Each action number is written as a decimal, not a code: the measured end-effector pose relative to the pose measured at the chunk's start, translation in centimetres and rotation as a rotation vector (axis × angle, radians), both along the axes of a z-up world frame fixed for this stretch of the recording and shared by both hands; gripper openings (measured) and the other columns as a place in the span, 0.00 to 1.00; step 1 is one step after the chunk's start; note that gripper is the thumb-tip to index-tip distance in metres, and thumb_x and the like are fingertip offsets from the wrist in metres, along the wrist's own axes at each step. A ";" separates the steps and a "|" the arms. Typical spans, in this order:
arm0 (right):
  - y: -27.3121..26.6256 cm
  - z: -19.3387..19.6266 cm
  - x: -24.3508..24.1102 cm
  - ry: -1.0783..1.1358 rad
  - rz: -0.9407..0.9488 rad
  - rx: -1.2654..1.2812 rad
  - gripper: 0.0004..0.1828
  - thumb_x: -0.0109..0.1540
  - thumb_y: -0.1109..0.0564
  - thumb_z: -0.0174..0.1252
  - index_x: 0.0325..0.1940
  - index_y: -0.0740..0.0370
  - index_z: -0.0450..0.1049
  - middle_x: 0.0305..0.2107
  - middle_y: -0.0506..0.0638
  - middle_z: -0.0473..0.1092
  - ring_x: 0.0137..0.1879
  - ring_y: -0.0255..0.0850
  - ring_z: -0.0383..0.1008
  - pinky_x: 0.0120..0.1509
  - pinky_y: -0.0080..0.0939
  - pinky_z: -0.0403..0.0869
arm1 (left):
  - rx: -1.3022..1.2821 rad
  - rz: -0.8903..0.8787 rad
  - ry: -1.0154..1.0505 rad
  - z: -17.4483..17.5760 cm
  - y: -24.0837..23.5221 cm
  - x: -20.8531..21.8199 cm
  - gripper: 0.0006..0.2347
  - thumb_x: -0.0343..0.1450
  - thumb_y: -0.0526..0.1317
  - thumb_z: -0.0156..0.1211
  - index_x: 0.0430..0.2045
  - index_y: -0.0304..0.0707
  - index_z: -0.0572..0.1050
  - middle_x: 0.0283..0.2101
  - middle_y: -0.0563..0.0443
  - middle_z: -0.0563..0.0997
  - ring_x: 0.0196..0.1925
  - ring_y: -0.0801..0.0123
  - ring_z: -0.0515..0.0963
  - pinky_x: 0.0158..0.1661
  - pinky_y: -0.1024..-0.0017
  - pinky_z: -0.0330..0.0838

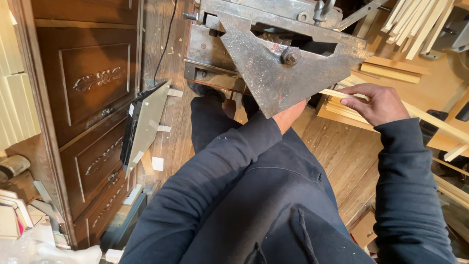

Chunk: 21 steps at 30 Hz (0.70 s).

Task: Using a manual miter chopper machine to cut wooden molding strips for picture frames.

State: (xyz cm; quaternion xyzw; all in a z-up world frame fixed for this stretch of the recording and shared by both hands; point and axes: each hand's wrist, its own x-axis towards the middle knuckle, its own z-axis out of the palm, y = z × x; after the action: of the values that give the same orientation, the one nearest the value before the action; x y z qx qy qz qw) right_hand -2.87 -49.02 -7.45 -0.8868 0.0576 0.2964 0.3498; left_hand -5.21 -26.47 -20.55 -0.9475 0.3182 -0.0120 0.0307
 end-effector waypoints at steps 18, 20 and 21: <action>-5.0 -0.3 -5.8 -0.321 -0.461 -0.024 0.12 0.71 0.54 0.67 0.56 0.61 0.80 0.48 0.49 0.78 0.49 0.33 0.75 0.52 0.34 0.73 | -0.284 0.128 0.222 5.9 3.0 3.6 0.10 0.72 0.35 0.51 0.40 0.27 0.78 0.42 0.32 0.78 0.46 0.44 0.78 0.49 0.53 0.72; -5.8 -1.2 -8.0 -0.373 -0.576 -0.021 0.12 0.69 0.56 0.66 0.56 0.61 0.80 0.48 0.47 0.78 0.50 0.32 0.75 0.52 0.33 0.72 | -0.299 0.004 0.200 6.7 3.2 4.4 0.09 0.70 0.35 0.52 0.36 0.28 0.77 0.40 0.36 0.77 0.45 0.47 0.77 0.47 0.55 0.72; -6.2 -1.7 -9.1 -0.417 -0.652 0.006 0.13 0.68 0.58 0.66 0.56 0.61 0.79 0.49 0.46 0.78 0.50 0.31 0.74 0.52 0.32 0.71 | -0.299 -0.076 0.175 7.1 3.3 4.8 0.07 0.68 0.35 0.52 0.32 0.28 0.76 0.38 0.40 0.77 0.43 0.50 0.77 0.44 0.56 0.72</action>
State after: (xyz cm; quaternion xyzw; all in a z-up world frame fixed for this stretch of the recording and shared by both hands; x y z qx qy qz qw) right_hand -11.93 -55.22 -9.11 -0.8621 0.2634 -0.0170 0.4325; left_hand -0.39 -23.17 -13.45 -0.9262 0.3499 0.0219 -0.1389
